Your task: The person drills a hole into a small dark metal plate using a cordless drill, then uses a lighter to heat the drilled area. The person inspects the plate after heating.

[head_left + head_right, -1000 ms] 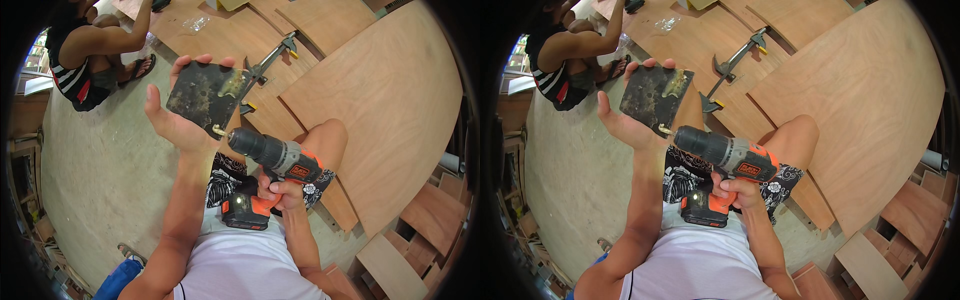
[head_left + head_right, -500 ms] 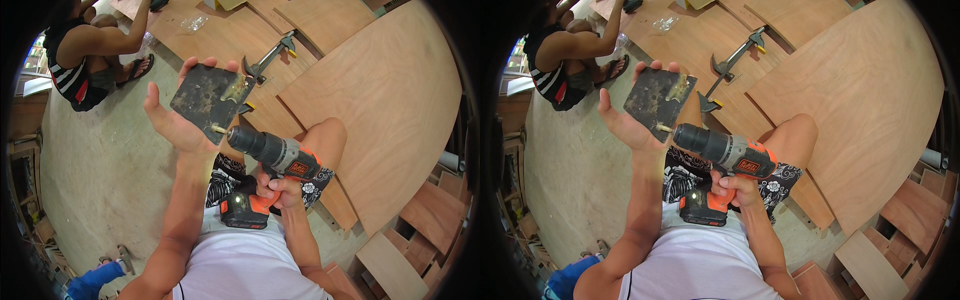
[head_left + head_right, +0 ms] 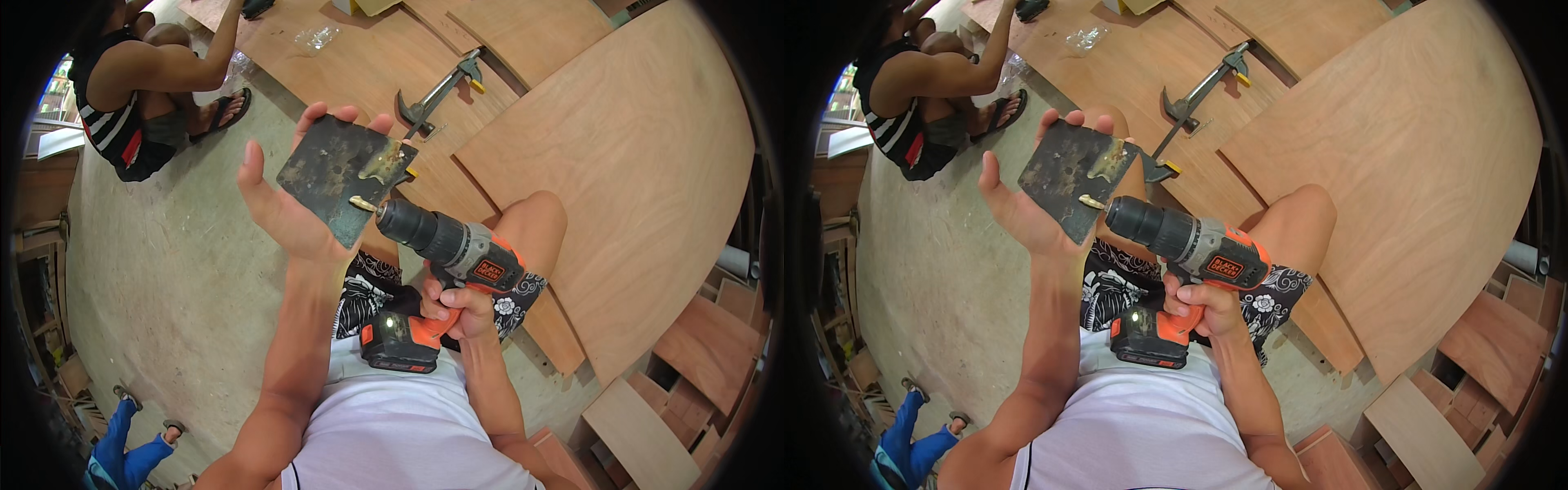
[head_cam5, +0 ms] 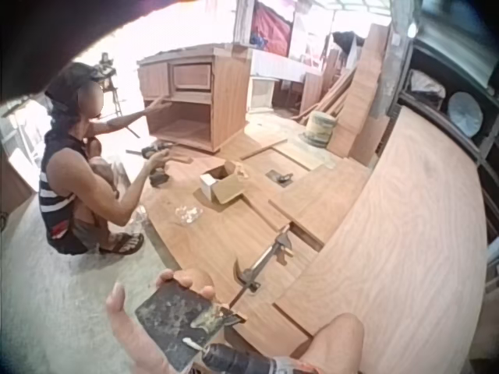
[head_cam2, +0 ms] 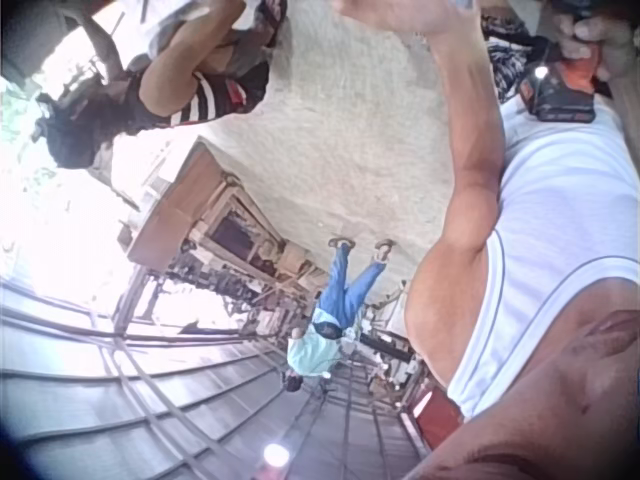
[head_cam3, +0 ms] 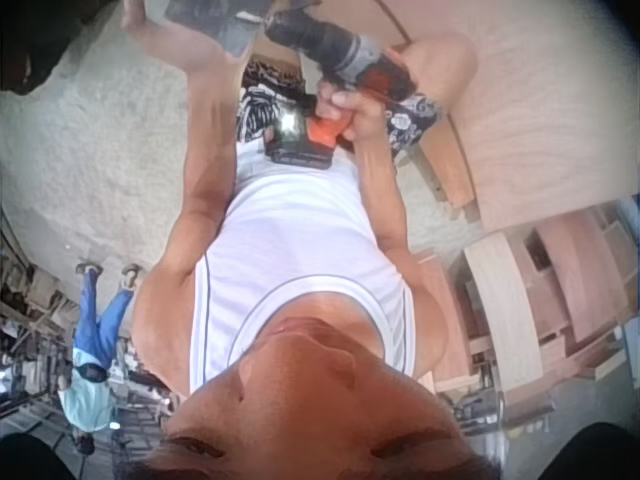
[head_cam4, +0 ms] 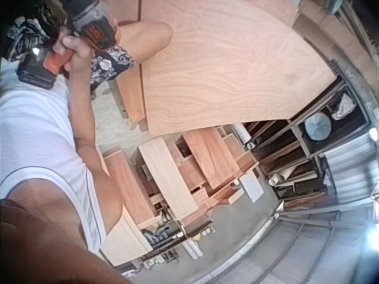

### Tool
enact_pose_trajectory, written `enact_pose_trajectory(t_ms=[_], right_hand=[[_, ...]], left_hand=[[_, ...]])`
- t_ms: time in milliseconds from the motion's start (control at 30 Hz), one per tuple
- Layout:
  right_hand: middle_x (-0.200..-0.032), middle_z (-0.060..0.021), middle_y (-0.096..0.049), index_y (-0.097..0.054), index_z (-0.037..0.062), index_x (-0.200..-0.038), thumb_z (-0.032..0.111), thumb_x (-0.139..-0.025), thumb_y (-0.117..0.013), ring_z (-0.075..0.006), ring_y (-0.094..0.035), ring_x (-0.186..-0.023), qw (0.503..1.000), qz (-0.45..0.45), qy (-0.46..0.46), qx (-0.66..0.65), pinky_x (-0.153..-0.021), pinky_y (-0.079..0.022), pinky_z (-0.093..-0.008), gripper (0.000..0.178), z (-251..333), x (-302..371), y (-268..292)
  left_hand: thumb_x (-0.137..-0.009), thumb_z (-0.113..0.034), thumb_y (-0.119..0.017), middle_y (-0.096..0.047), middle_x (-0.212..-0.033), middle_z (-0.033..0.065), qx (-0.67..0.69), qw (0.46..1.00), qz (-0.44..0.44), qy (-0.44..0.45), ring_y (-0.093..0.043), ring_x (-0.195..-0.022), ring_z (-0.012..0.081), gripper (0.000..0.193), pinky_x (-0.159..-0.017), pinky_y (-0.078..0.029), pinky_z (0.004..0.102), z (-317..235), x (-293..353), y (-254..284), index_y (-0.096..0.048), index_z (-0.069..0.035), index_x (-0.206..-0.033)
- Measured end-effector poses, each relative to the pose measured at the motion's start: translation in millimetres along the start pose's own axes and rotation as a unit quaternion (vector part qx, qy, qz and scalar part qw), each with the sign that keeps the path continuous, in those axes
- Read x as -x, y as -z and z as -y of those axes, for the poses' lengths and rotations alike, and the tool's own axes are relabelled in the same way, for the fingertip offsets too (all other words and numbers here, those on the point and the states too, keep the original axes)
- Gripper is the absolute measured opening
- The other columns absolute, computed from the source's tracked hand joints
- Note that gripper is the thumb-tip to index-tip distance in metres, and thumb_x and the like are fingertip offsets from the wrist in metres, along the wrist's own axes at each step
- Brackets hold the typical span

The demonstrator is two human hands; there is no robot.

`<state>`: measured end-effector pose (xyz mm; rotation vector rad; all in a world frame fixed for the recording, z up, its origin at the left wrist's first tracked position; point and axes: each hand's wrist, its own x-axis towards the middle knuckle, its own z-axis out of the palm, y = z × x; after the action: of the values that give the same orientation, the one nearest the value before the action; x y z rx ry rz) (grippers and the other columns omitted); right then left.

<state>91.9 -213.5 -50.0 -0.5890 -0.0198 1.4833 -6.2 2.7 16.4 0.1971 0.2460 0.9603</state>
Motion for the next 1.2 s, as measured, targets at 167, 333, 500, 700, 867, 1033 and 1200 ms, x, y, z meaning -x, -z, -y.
enact_pose_trajectory(t_ms=[167,333,500,700,867,1033,1200], right_hand=[[-0.086,-0.0094,-0.064,-0.06,-0.0028,-0.126,0.003,-0.077,-0.071,-0.0148,-0.055,-0.058,1.0,-0.006,-0.012,-0.004,-0.054,-0.047,-0.0293,0.05,-1.2,1.5,-3.8],[-0.087,-0.0082,-0.062,-0.056,-0.0034,-0.13,0.003,-0.079,-0.072,-0.013,-0.055,-0.058,1.0,0.009,-0.016,0.002,-0.053,-0.044,-0.0266,0.054,-2.2,2.5,-3.2],[-0.086,-0.009,-0.063,-0.057,-0.0038,-0.129,0.002,-0.078,-0.072,-0.0134,-0.054,-0.058,1.0,0.006,-0.015,0.01,-0.052,-0.045,-0.027,0.054,-2.6,3.4,-7.8],[-0.087,-0.0095,-0.064,-0.059,-0.0043,-0.128,0.001,-0.076,-0.072,-0.0136,-0.054,-0.058,1.0,0.0,-0.021,0.017,-0.053,-0.046,-0.0271,0.053,-2.9,4.8,-11.1],[-0.088,-0.0093,-0.064,-0.059,-0.004,-0.129,0.001,-0.076,-0.071,-0.0135,-0.054,-0.058,0.999,0.004,-0.022,0.023,-0.053,-0.046,-0.0268,0.054,-4.4,5.6,-10.7],[-0.088,-0.0095,-0.064,-0.059,-0.0038,-0.129,0.001,-0.077,-0.071,-0.0134,-0.054,-0.058,1.0,0.001,-0.017,0.026,-0.053,-0.046,-0.0266,0.053,-5.3,6.0,-11.2],[-0.088,-0.0091,-0.063,-0.059,-0.0031,-0.129,0.002,-0.077,-0.071,-0.0134,-0.054,-0.058,1.0,-0.014,-0.003,-0.001,-0.053,-0.046,-0.0262,0.053,-4.7,6.3,-5.6]], left_hand=[[-0.091,-0.067,-0.055,-0.062,-0.121,0.0176,0.0,1.0,-0.001,-0.023,-0.058,-0.126,0.0452,0.074,-0.097,-0.056,0.0583,0.0,-5.9,2.1,-0.055,-0.003,-0.129],[-0.091,-0.065,-0.057,-0.062,-0.122,0.0191,0.034,0.999,0.015,-0.026,-0.057,-0.126,0.0452,0.073,-0.103,-0.051,0.0591,-4.0,-6.2,0.4,-0.057,-0.002,-0.127],[-0.091,-0.062,-0.058,-0.059,-0.127,0.0218,0.056,0.996,0.054,-0.034,-0.05,-0.134,0.0456,0.073,-0.113,-0.042,0.0625,-6.2,-8.0,7.7,-0.057,0.002,-0.126],[-0.089,-0.063,-0.056,-0.059,-0.125,0.0238,0.035,0.997,-0.021,-0.064,-0.05,-0.134,0.0466,0.074,-0.115,-0.04,0.0635,-5.0,-3.6,3.0,-0.055,0.003,-0.124],[-0.087,-0.065,-0.06,-0.06,-0.118,0.0214,0.065,0.99,-0.096,-0.075,-0.055,-0.126,0.0473,0.073,-0.106,-0.046,0.0625,-3.5,-3.3,-3.6,-0.057,0.001,-0.116],[-0.091,-0.062,-0.052,-0.058,-0.125,0.0246,0.082,0.996,-0.005,-0.044,-0.049,-0.134,0.0467,0.073,-0.114,-0.04,0.064,-9.9,-0.5,12.7,-0.053,0.004,-0.122],[-0.09,-0.06,-0.056,-0.058,-0.128,0.0229,0.103,0.994,0.021,-0.005,-0.047,-0.136,0.0467,0.074,-0.114,-0.041,0.0638,-11.9,9.4,22.6,-0.054,0.004,-0.129]])
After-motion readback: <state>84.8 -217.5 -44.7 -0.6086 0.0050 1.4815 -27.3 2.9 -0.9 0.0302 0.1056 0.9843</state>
